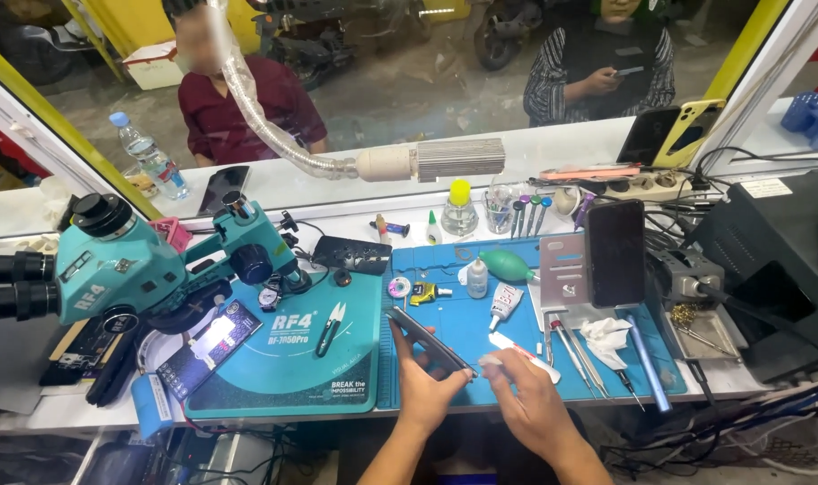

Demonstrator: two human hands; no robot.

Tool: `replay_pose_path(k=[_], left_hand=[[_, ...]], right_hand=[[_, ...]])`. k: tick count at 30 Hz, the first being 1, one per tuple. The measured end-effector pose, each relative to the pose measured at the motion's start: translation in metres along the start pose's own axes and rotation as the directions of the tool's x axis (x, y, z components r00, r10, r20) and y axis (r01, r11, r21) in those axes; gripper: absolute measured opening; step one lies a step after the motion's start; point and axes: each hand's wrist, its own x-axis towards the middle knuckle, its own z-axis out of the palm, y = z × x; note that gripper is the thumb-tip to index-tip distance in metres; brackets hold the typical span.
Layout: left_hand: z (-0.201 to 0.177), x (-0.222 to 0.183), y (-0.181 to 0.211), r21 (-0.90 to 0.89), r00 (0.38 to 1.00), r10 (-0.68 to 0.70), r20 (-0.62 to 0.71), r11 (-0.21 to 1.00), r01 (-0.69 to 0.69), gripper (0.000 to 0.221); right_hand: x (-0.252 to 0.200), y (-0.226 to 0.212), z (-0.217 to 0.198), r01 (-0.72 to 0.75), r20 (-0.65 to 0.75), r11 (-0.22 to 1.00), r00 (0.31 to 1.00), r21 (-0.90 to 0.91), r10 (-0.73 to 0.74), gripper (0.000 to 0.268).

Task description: Technician disassembling a mobile phone at a repair station, removing the back cover and internal components.

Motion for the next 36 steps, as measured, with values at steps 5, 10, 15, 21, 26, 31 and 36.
replay_pose_path(k=[5,10,15,21,26,31,36], left_hand=[[-0.008,0.009,-0.014,-0.059,0.993,0.072,0.094,0.996,-0.066,0.137],[-0.011,0.009,-0.021,-0.097,0.993,0.066,0.096,0.994,-0.057,0.131],[-0.009,0.003,-0.007,0.041,0.993,0.019,0.118,0.999,-0.024,0.132],[-0.012,0.006,-0.02,-0.074,0.984,0.117,0.137,0.991,-0.108,0.111],[-0.002,-0.002,0.006,-0.029,0.982,0.1,0.161,0.995,-0.097,0.109],[0.001,0.01,-0.013,-0.065,0.982,0.042,0.186,0.997,-0.03,0.116],[-0.007,0.011,-0.014,0.016,0.955,0.093,0.282,0.995,-0.101,0.129]], right_hand=[[0.016,0.014,0.012,0.223,0.08,0.948,0.974,-0.225,-0.21,0.025],[0.022,0.011,0.023,0.296,0.149,0.882,0.954,-0.366,-0.259,0.027],[0.028,0.009,0.024,0.364,0.128,0.77,0.927,-0.524,-0.352,0.028],[0.029,0.01,0.038,0.374,-0.011,0.774,0.897,-0.511,-0.441,0.025],[0.028,0.007,0.031,0.275,-0.01,0.841,0.949,-0.466,-0.316,0.014],[0.031,0.008,0.032,0.45,-0.086,0.825,0.859,-0.342,-0.505,0.005],[0.034,-0.009,0.041,0.503,-0.167,0.816,0.812,-0.286,-0.559,0.008]])
